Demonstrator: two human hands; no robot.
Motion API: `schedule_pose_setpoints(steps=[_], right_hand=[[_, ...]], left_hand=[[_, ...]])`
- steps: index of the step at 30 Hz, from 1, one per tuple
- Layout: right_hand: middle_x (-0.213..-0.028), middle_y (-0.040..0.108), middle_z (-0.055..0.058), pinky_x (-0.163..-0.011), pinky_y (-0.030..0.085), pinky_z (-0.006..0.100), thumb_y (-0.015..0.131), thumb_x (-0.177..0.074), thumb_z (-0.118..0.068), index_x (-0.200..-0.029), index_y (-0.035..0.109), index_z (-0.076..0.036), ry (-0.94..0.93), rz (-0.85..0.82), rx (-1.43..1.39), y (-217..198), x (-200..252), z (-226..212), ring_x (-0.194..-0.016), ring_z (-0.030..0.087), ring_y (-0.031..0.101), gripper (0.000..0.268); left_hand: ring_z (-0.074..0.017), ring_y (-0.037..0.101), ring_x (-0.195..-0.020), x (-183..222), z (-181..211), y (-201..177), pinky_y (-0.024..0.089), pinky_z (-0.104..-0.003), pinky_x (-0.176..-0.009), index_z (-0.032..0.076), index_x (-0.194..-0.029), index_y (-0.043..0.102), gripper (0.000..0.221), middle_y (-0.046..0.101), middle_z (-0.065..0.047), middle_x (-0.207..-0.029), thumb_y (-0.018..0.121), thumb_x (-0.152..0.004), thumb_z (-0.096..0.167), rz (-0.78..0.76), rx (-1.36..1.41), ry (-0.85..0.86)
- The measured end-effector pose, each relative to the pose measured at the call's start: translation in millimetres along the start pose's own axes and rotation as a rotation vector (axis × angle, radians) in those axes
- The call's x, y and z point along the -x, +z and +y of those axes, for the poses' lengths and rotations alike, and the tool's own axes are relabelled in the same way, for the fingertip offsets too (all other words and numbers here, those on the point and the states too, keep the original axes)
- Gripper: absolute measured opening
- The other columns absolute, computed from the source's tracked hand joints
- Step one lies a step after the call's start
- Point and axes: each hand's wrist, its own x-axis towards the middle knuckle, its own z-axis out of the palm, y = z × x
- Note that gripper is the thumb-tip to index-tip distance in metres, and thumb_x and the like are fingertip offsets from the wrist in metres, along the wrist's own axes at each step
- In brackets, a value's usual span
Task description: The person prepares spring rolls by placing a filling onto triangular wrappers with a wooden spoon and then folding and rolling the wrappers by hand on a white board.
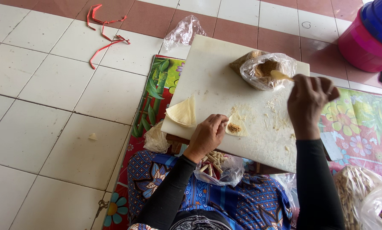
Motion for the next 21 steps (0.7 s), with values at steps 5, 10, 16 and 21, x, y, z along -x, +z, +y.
schedule_pose_setpoints(steps=[5,10,16,21], right_hand=[[-0.121,0.073,-0.002,-0.09,0.038,0.049,0.076,-0.091,-0.014,-0.108,0.077,-0.027,-0.092,-0.112,0.131,20,-20,-37,-0.115,0.028,0.058,0.021],[-0.136,0.065,0.005,-0.107,0.041,0.042,0.071,-0.103,-0.015,-0.132,0.072,-0.018,0.082,-0.117,-0.317,8,2,-29,-0.129,0.031,0.054,0.03],[-0.114,0.072,-0.002,-0.099,0.037,0.041,0.073,-0.091,-0.018,-0.1,0.077,-0.023,0.099,-0.386,-0.175,-40,80,-75,-0.112,0.022,0.058,0.011],[-0.116,0.071,0.001,-0.098,0.034,0.044,0.071,-0.09,-0.02,-0.102,0.076,-0.021,0.145,-0.342,-0.117,-57,92,-126,-0.116,0.027,0.056,0.013]], left_hand=[[-0.0258,0.076,-0.088,-2,1,-4,0.064,-0.035,-0.074,0.005,-0.112,0.061,0.015,0.073,-0.012,-0.105,0.062,-0.097,0.003,-0.019,0.005,0.028],[-0.0261,0.076,-0.086,-3,6,-6,0.063,-0.036,-0.074,0.006,-0.112,0.062,0.015,0.073,-0.012,-0.107,0.064,-0.097,0.005,-0.034,0.036,0.015],[-0.0274,0.074,-0.083,-5,9,-5,0.06,-0.037,-0.07,0.008,-0.11,0.063,0.015,0.072,-0.01,-0.106,0.068,-0.096,0.009,-0.07,-0.018,0.002],[-0.0271,0.074,-0.086,-4,9,-3,0.061,-0.037,-0.071,0.009,-0.112,0.063,0.016,0.072,-0.009,-0.106,0.067,-0.097,0.008,-0.057,-0.039,-0.004]])
